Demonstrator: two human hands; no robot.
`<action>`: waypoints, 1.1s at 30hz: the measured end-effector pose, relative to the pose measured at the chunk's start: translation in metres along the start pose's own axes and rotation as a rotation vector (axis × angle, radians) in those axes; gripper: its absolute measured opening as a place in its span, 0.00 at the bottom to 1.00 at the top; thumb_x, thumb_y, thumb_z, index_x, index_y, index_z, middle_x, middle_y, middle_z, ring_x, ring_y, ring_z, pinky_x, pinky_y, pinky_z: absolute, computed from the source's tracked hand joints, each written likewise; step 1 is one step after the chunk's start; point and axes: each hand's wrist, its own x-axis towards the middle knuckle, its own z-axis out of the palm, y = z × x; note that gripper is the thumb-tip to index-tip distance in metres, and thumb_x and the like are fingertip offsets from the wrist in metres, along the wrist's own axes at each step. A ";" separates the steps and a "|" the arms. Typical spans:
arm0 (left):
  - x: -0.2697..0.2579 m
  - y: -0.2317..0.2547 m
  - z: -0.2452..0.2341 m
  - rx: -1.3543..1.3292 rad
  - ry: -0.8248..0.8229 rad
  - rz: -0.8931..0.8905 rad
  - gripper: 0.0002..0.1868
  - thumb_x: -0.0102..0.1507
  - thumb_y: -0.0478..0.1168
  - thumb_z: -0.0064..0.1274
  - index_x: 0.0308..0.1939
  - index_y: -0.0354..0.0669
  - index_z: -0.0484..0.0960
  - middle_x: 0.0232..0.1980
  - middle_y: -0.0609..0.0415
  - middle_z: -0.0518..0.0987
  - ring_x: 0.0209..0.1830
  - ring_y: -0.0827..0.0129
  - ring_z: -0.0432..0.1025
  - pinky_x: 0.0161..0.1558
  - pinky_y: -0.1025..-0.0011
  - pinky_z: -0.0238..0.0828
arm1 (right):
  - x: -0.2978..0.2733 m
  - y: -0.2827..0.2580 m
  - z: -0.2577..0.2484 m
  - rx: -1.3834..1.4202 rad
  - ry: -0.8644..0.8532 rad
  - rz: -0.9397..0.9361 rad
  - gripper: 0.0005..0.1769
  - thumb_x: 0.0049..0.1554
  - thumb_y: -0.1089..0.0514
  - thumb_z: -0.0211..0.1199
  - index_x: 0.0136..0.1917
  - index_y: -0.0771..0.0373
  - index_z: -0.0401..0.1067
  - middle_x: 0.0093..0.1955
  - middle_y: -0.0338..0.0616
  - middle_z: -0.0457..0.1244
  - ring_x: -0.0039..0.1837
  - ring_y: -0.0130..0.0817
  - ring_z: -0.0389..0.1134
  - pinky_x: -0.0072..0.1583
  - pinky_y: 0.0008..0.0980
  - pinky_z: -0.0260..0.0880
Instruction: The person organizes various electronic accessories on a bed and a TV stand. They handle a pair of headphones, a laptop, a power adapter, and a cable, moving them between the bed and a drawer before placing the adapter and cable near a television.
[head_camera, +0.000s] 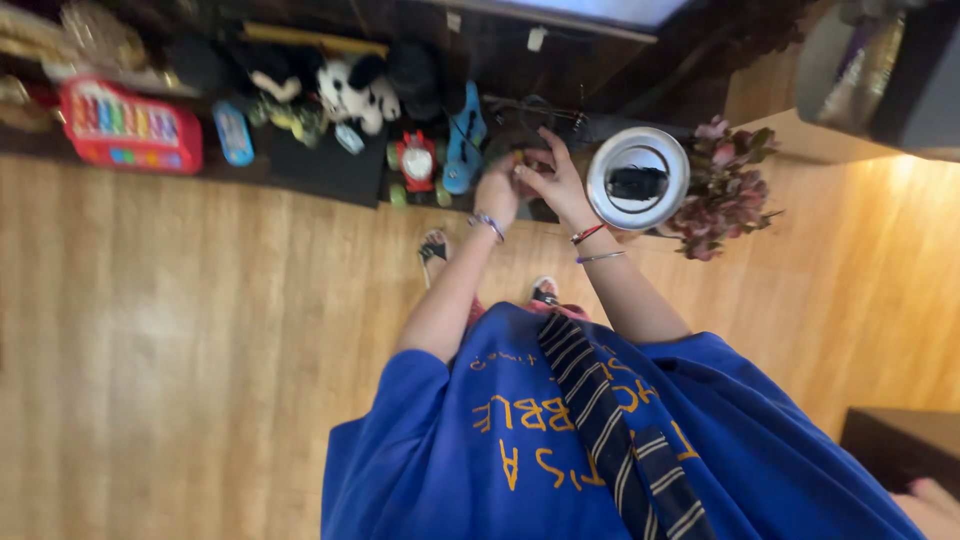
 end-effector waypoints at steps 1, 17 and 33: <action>0.006 -0.008 -0.005 0.048 -0.081 -0.082 0.15 0.66 0.38 0.49 0.57 0.42 0.80 0.48 0.36 0.82 0.49 0.42 0.77 0.50 0.53 0.74 | 0.015 0.022 0.004 -0.048 0.014 -0.069 0.41 0.61 0.60 0.71 0.81 0.62 0.53 0.61 0.48 0.66 0.60 0.30 0.67 0.62 0.29 0.69; 0.180 -0.187 -0.101 0.620 -0.002 -0.083 0.47 0.57 0.49 0.68 0.73 0.41 0.59 0.78 0.33 0.54 0.74 0.35 0.55 0.71 0.50 0.59 | 0.162 0.156 0.063 -0.294 0.128 0.536 0.26 0.61 0.43 0.62 0.69 0.54 0.73 0.62 0.49 0.68 0.52 0.42 0.61 0.63 0.61 0.63; 0.165 -0.200 -0.087 0.959 -0.239 -0.137 0.67 0.50 0.61 0.72 0.80 0.51 0.40 0.80 0.39 0.49 0.74 0.38 0.55 0.71 0.46 0.59 | 0.194 0.039 0.012 0.448 0.219 0.289 0.19 0.68 0.55 0.55 0.64 0.73 0.66 0.58 0.55 0.69 0.61 0.44 0.71 0.62 0.37 0.80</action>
